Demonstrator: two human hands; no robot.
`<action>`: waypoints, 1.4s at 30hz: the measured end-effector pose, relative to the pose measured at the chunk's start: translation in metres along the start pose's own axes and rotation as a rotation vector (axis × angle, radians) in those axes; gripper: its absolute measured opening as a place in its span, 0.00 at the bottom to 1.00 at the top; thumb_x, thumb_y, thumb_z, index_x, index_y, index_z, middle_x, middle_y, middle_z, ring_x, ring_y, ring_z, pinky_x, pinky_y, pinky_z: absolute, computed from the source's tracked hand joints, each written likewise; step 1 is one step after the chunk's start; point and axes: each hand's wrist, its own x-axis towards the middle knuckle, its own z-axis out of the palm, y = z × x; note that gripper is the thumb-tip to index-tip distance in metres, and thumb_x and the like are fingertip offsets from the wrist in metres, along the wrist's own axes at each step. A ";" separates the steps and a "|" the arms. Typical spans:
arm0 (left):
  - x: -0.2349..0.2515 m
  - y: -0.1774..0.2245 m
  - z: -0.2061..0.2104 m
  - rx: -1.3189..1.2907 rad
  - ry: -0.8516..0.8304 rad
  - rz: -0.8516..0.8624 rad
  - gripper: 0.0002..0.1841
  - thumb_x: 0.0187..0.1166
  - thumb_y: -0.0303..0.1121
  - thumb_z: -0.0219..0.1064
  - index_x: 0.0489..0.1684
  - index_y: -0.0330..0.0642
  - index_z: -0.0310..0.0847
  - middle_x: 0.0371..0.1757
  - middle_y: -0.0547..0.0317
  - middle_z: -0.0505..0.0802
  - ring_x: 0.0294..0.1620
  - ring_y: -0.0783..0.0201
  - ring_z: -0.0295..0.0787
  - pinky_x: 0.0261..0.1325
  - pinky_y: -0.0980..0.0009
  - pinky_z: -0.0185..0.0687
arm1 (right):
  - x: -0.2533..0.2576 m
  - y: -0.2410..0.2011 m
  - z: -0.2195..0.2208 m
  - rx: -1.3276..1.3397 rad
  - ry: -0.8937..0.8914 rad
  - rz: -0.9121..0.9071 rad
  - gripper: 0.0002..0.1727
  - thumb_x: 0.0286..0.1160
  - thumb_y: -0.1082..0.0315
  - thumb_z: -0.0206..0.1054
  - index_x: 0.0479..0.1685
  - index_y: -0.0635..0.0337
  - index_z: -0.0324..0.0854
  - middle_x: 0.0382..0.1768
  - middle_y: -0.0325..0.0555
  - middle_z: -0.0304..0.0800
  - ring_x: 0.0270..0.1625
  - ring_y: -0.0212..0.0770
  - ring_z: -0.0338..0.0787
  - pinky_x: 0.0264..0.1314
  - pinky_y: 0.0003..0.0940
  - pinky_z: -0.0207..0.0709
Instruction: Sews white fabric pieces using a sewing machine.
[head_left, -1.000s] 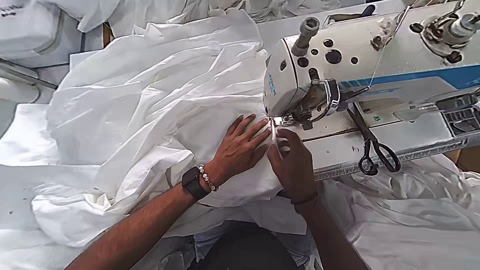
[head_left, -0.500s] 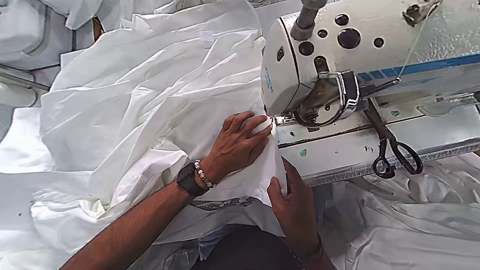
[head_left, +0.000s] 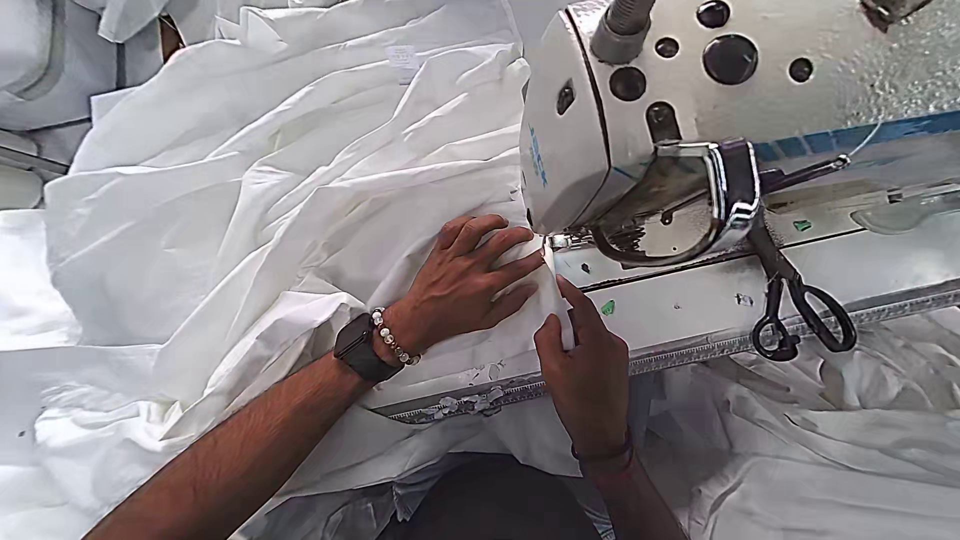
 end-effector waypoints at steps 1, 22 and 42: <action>0.001 -0.002 0.000 -0.001 0.000 0.009 0.19 0.83 0.54 0.62 0.65 0.65 0.91 0.73 0.61 0.86 0.76 0.53 0.73 0.79 0.53 0.57 | 0.003 0.000 0.001 -0.006 0.009 0.003 0.23 0.73 0.64 0.63 0.68 0.57 0.87 0.22 0.37 0.88 0.17 0.30 0.79 0.19 0.31 0.72; 0.003 -0.023 -0.011 -0.133 -0.131 0.308 0.18 0.87 0.40 0.55 0.65 0.58 0.91 0.74 0.58 0.88 0.82 0.52 0.76 0.85 0.54 0.69 | 0.061 0.002 -0.025 -0.433 0.077 -0.021 0.24 0.79 0.39 0.61 0.29 0.47 0.88 0.19 0.38 0.82 0.22 0.45 0.83 0.21 0.48 0.69; 0.019 -0.001 -0.002 0.023 -0.037 0.282 0.16 0.87 0.34 0.60 0.66 0.55 0.89 0.71 0.61 0.90 0.70 0.56 0.84 0.73 0.58 0.74 | 0.021 0.032 -0.001 -0.122 0.250 -0.084 0.10 0.76 0.58 0.71 0.45 0.49 0.96 0.38 0.40 0.91 0.44 0.41 0.87 0.45 0.37 0.79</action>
